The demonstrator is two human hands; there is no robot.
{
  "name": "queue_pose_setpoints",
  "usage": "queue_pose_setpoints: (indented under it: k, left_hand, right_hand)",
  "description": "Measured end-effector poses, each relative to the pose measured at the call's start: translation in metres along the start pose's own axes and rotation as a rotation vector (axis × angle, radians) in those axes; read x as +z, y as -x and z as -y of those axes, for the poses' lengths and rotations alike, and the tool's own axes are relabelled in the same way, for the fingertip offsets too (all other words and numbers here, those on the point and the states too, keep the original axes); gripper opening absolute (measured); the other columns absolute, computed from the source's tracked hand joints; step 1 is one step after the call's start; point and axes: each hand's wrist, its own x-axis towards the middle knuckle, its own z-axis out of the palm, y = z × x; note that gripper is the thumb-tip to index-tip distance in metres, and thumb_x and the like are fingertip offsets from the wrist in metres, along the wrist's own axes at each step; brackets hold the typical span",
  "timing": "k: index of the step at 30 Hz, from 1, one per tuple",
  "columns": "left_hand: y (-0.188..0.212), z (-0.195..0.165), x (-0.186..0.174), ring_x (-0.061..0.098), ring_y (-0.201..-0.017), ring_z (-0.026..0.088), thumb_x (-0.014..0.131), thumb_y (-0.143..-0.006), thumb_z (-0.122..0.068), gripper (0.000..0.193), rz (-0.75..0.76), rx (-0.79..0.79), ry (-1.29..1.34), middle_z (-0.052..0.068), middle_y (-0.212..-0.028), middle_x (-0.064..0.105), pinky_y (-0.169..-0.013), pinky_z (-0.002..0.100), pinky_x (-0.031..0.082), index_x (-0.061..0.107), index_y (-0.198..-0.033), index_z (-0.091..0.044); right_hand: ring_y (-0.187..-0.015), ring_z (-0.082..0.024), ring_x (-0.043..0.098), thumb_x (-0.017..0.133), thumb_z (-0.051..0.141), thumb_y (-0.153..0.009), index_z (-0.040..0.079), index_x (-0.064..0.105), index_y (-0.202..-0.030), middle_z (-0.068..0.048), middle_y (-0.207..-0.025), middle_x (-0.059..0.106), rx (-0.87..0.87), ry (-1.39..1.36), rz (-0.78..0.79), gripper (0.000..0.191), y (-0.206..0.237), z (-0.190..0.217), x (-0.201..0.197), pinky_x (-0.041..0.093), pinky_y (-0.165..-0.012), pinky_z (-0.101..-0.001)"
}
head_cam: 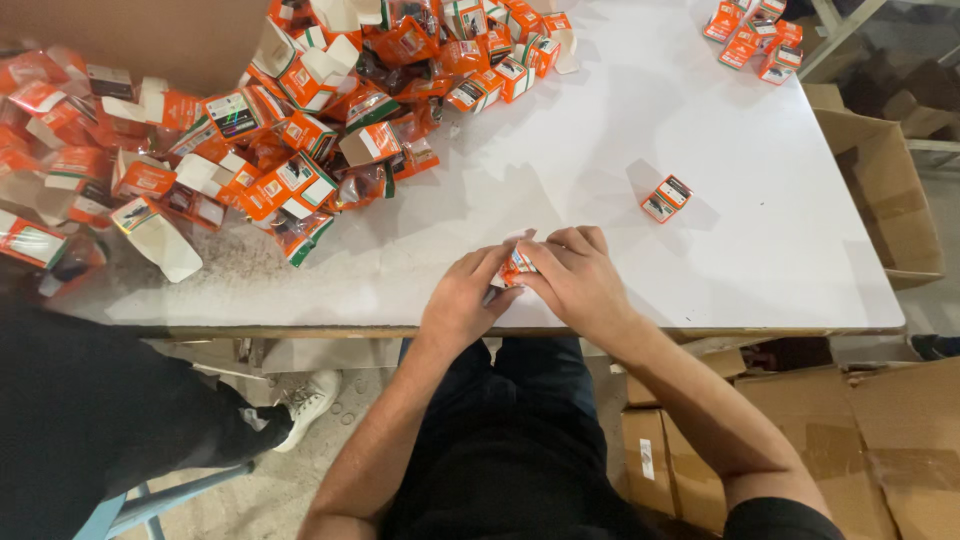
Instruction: The person picks small orange product boxes one at a time from a pile on the table and packs them into a white inner carton, closing the flaps around the items. Filled cartons are set aside on the table while the person continues packing more boxes.
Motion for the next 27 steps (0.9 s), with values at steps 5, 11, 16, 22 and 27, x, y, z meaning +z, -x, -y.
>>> queue_pose_setpoints:
  k: [5, 11, 16, 22, 27]
  left_hand:
    - [0.003, -0.005, -0.001, 0.068, -0.107, 0.034, 0.081, -0.082, -0.010, 0.058, -0.039, 0.007, 0.038, 0.013, -0.125, 0.067, -0.087, 0.041, 0.057, 0.058, -0.135, -0.006]
    - [0.000, -0.013, -0.004, 0.068, -0.105, 0.035, 0.081, -0.081, -0.008, 0.048, -0.056, 0.032, 0.067, 0.014, -0.121, 0.068, -0.087, 0.042, 0.058, 0.063, -0.126, -0.004]
    - [-0.004, -0.015, -0.005, 0.069, -0.102, 0.035, 0.080, -0.082, -0.009, 0.047, -0.010, -0.011, 0.120, 0.017, -0.122, 0.067, -0.082, 0.040, 0.059, 0.063, -0.125, -0.002]
    - [-0.005, -0.015, -0.002, 0.070, -0.102, 0.033, 0.079, -0.085, -0.012, 0.053, -0.006, -0.107, 0.164, 0.017, -0.125, 0.066, -0.082, 0.039, 0.060, 0.057, -0.132, -0.002]
    - [-0.006, -0.014, 0.000, 0.070, -0.106, 0.035, 0.080, -0.087, -0.012, 0.048, -0.023, -0.068, 0.127, 0.017, -0.123, 0.067, -0.086, 0.040, 0.060, 0.060, -0.129, -0.002]
  right_hand:
    - [-0.089, -0.027, 0.064, 0.072, 0.019, -0.092, 0.006, 0.063, -0.105, -0.004, -0.089, 0.071, 0.168, -0.216, 0.160, 0.020, -0.005, -0.011, 0.010, 0.044, -0.087, -0.0420]
    - [-0.098, -0.035, 0.062, 0.071, 0.013, -0.087, 0.000, 0.063, -0.115, -0.016, -0.105, 0.069, -0.005, -0.338, 0.136, 0.032, 0.002, -0.011, -0.018, 0.050, -0.086, -0.0418]
    - [-0.094, -0.032, 0.064, 0.070, 0.007, -0.093, 0.003, 0.067, -0.120, -0.011, -0.104, 0.073, 0.078, -0.357, 0.082, 0.027, 0.012, -0.022, -0.007, 0.053, -0.083, -0.0393]
    - [-0.078, -0.027, 0.062, 0.075, 0.011, -0.092, 0.005, 0.067, -0.098, -0.008, -0.086, 0.069, 0.272, -0.373, 0.022, 0.012, 0.015, -0.038, 0.030, 0.051, -0.072, -0.0385]
    - [-0.098, -0.028, 0.062, 0.070, 0.008, -0.094, 0.006, 0.070, -0.103, -0.006, -0.100, 0.070, 0.115, -0.235, -0.045, 0.009, 0.017, -0.034, 0.031, 0.048, -0.090, -0.0410]
